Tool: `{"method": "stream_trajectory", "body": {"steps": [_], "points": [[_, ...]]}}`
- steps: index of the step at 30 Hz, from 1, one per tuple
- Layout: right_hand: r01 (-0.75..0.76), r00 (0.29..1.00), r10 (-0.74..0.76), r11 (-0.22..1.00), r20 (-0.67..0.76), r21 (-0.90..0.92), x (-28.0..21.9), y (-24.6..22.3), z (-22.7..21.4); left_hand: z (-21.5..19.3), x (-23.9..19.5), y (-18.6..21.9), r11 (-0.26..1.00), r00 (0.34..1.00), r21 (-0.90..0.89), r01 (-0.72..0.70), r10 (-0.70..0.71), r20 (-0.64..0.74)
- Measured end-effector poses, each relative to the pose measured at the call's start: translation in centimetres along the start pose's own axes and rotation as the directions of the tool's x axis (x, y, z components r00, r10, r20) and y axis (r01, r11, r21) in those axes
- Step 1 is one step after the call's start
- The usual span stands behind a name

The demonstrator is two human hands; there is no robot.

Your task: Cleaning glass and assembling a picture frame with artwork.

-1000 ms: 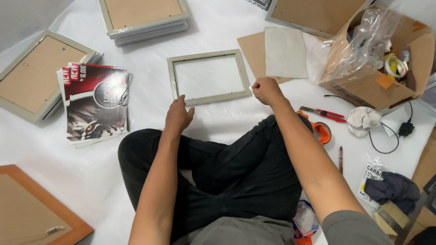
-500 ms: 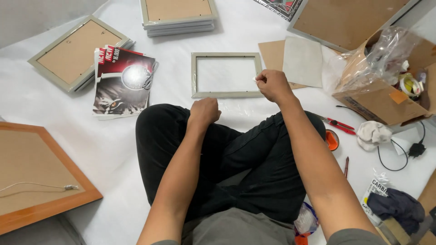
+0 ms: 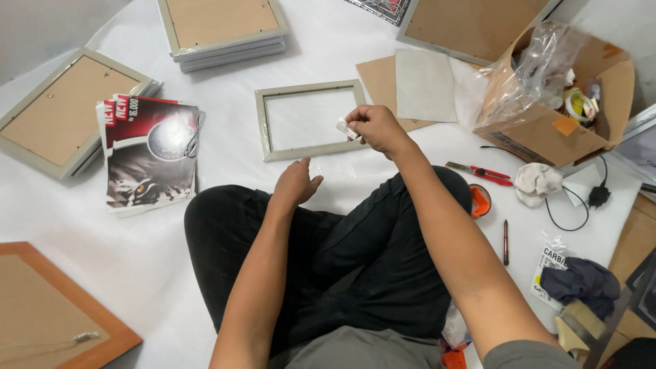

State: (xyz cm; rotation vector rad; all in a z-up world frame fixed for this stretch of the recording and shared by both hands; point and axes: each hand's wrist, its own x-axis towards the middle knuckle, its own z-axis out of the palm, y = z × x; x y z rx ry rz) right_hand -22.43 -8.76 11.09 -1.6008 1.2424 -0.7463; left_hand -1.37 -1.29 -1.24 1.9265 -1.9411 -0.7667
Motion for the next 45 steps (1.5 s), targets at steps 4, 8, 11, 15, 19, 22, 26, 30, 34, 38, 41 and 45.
{"method": "stream_trajectory", "body": {"steps": [4, 8, 11, 15, 19, 22, 26, 30, 34, 38, 41, 45], "points": [[-0.109, 0.994, 0.109, 0.994, -0.029, -0.004, 3.7, 7.1, -1.7, -5.0, -2.0, 1.6, 0.966, 0.995, -0.249, -0.072, 0.053, -0.081], [-0.204, 0.976, 0.121, 0.79, -0.179, -0.578, 8.9, 18.2, -4.0, -11.2, -4.1, -1.5, 0.936, 0.947, -0.346, 0.062, -0.164, -0.275], [-0.35, 0.93, 0.165, 0.672, -0.33, -0.653, 12.1, 22.6, -5.0, -12.6, -4.5, -10.1, 0.902, 0.844, -0.344, 0.26, -0.386, -0.373], [-0.456, 0.879, 0.195, 0.615, -0.436, -0.644, 11.3, 16.2, -4.6, -9.7, -4.4, -25.0, 0.766, 0.596, -0.322, 0.557, -0.638, -0.488], [-0.353, 0.931, 0.183, 0.663, -0.315, -0.66, 12.0, 17.0, -4.0, -8.7, -5.8, -31.0, 0.618, 0.336, -0.335, 0.711, -0.717, -0.611], [-0.291, 0.956, 0.187, 0.677, -0.224, -0.676, 11.0, 15.0, -3.0, -9.9, -7.2, -32.0, 0.548, 0.317, -0.342, 0.763, -0.779, -0.541], [-0.255, 0.967, 0.174, 0.706, -0.186, -0.661, 11.1, 15.1, -3.0, -11.6, -7.9, -31.3, 0.53, 0.364, -0.267, 0.805, -0.797, -0.482], [-0.242, 0.97, 0.172, 0.706, -0.17, -0.666, 11.1, 15.5, -3.1, -11.6, -8.3, -31.6, 0.592, 0.404, -0.2, 0.781, -0.723, -0.561], [-0.231, 0.973, 0.166, 0.72, -0.161, -0.654, 11.7, 16.2, -3.0, -10.5, -8.6, -34.9, 0.669, 0.38, -0.264, 0.695, -0.653, -0.655], [-0.177, 0.984, 0.15, 0.696, -0.1, -0.696, 12.0, 17.4, -3.1, -9.2, -9.9, -39.9, 0.756, 0.36, -0.252, 0.605, -0.541, -0.76], [-0.181, 0.973, 0.227, 0.669, -0.033, -0.721, 10.8, 16.1, -3.0, -9.2, -11.1, -40.5, 0.836, 0.434, -0.142, 0.53, -0.411, -0.802], [-0.238, 0.876, 0.481, 0.495, 0.035, -0.835, 9.8, 13.2, -1.7, -11.1, -11.9, -38.9, 0.81, 0.439, -0.116, 0.574, -0.425, -0.792]]}}
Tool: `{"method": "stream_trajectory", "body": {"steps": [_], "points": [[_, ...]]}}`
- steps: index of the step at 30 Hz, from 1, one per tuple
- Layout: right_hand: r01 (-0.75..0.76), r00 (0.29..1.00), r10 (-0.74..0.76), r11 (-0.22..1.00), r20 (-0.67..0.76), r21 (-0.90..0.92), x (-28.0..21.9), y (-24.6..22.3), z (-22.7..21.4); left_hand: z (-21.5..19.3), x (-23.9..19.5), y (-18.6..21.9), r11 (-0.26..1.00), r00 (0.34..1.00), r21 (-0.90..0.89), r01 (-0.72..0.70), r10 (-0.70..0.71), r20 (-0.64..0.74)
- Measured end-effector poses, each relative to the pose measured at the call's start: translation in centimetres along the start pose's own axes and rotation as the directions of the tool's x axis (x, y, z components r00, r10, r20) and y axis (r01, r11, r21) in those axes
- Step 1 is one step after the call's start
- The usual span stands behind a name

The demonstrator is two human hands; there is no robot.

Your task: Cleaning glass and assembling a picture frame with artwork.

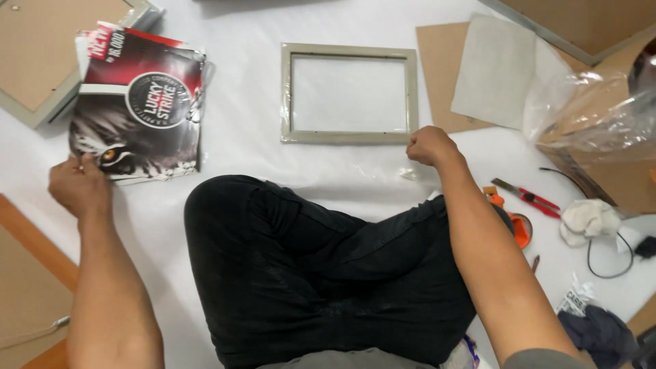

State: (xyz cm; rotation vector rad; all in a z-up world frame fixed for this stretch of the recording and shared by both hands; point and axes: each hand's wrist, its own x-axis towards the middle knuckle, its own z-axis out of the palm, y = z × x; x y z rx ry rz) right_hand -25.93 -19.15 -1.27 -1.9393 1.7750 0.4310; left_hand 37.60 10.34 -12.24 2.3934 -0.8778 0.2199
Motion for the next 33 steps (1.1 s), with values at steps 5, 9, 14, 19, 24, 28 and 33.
{"method": "stream_trajectory", "body": {"steps": [5, 9, 14, 19, 24, 28, 33], "points": [[-0.106, 0.967, 0.147, 0.974, 0.207, -0.199, 0.4, -0.3, 0.6, -0.6, 0.2, 0.1, 0.977, 0.951, -0.067, -0.203, 0.181, -0.25], [0.007, 0.955, 0.102, 0.93, 0.277, -0.368, 1.5, -0.4, 1.9, -2.2, 0.8, 2.2, 0.939, 0.934, -0.236, -0.251, 0.171, -0.314], [-0.047, 0.966, 0.116, 0.958, 0.23, -0.282, 0.0, -1.3, 0.9, -6.8, 0.5, 8.7, 0.875, 0.847, -0.249, -0.414, 0.271, -0.457], [-0.21, 0.976, 0.215, 0.968, 0.024, -0.134, 0.1, 1.1, -1.0, -8.0, 1.9, 9.5, 0.798, 0.794, -0.342, -0.496, 0.257, -0.551], [-0.319, 0.864, 0.273, 0.947, -0.424, -0.04, 1.2, 3.7, -2.6, -12.6, 1.7, 16.4, 0.69, 0.849, -0.521, -0.502, 0.277, -0.45], [0.197, 0.895, -0.005, 0.902, -0.445, 0.385, -4.4, -3.2, -7.9, -12.3, 2.0, 25.8, 0.56, 0.855, -0.646, -0.518, 0.354, -0.379], [0.302, 0.918, -0.336, 0.24, -0.213, 0.923, -4.3, -7.8, -10.5, -4.9, 1.4, 36.1, 0.431, 0.96, -0.878, -0.208, 0.264, -0.098]]}}
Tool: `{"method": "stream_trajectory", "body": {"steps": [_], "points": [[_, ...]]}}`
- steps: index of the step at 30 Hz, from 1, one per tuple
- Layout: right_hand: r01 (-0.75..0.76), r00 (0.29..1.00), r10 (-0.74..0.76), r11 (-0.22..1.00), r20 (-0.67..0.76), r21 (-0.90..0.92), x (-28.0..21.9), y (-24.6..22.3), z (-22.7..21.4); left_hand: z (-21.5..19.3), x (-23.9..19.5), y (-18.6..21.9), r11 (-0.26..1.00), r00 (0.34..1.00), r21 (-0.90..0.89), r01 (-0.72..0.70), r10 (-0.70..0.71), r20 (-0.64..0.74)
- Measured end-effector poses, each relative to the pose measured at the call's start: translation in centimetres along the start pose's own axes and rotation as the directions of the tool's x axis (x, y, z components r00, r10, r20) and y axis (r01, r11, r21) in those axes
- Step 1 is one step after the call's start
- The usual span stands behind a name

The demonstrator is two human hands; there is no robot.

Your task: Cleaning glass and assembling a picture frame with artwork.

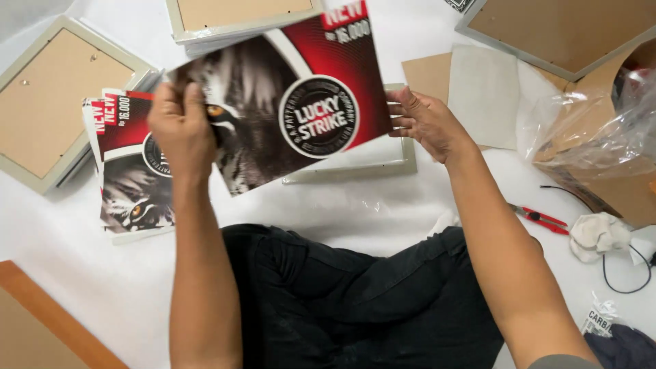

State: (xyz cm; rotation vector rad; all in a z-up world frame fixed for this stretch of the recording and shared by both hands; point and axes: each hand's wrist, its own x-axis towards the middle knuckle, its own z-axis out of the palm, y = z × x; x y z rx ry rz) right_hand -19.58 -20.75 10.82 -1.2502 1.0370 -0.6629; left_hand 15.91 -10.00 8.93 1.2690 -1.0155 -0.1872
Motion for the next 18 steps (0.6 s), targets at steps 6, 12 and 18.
{"method": "stream_trajectory", "body": {"steps": [6, 12, 18], "points": [[-0.005, 0.959, 0.013, 1.0, -0.284, 0.031, 4.9, 8.1, -2.3, 6.7, -2.4, -5.6, 0.853, 0.885, -0.239, 0.463, -0.432, 0.175], [-0.1, 0.901, 0.058, 0.992, -0.429, -0.075, 8.2, 8.8, -2.6, 10.0, -2.7, -12.1, 0.719, 0.727, -0.176, 0.673, -0.598, 0.337], [-0.284, 0.863, -0.088, 0.73, -0.498, -0.621, 9.1, 13.5, -5.7, 11.1, -5.1, -15.4, 0.789, 0.754, 0.387, 0.478, -0.594, 0.279]]}}
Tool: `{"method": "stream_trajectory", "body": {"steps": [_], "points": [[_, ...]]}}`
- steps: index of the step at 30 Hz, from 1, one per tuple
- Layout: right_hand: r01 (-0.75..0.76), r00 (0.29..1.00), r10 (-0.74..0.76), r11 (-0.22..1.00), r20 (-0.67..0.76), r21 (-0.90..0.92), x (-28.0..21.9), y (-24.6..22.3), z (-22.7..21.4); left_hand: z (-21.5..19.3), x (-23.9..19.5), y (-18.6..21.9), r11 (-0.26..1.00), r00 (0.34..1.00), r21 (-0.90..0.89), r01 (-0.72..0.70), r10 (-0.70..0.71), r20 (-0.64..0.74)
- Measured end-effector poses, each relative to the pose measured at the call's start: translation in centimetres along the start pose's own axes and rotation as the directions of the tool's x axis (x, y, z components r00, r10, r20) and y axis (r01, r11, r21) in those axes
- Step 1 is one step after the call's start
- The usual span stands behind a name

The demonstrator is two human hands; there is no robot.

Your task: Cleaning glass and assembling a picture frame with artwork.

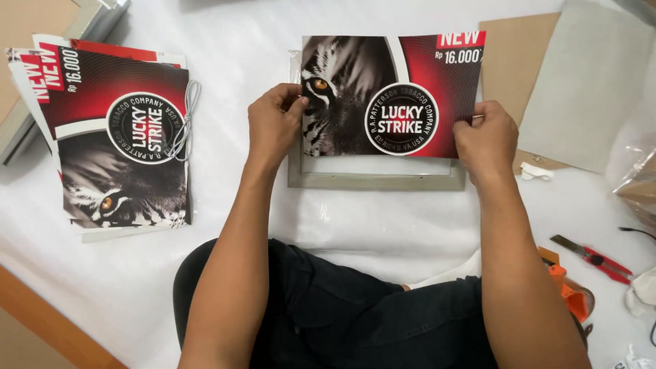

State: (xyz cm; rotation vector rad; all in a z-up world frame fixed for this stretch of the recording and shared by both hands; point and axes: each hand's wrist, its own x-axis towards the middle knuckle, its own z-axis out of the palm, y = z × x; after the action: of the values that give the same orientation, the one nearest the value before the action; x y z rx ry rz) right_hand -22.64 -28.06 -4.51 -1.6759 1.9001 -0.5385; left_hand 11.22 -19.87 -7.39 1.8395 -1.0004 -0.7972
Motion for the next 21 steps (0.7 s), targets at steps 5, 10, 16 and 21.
{"method": "stream_trajectory", "body": {"steps": [5, 10, 16, 21], "points": [[-0.05, 0.997, 0.064, 0.964, 0.044, -0.26, 1.5, 2.9, 1.8, 1.3, 0.5, -2.1, 0.996, 0.999, 0.087, 0.022, -0.024, 0.022], [-0.062, 0.995, 0.079, 0.966, 0.055, -0.252, 0.7, 2.6, 1.9, 0.4, 0.0, -1.0, 0.991, 0.997, 0.132, 0.021, -0.03, 0.065], [-0.112, 0.99, 0.132, 0.941, 0.043, -0.321, 0.1, 0.7, 0.6, -0.4, -0.2, -0.4, 0.973, 0.999, 0.229, 0.042, -0.045, 0.011], [-0.166, 0.979, 0.191, 0.949, 0.069, -0.268, -0.1, 0.2, 0.8, -0.8, 0.1, -1.5, 0.93, 0.996, 0.358, 0.088, -0.092, -0.006]]}}
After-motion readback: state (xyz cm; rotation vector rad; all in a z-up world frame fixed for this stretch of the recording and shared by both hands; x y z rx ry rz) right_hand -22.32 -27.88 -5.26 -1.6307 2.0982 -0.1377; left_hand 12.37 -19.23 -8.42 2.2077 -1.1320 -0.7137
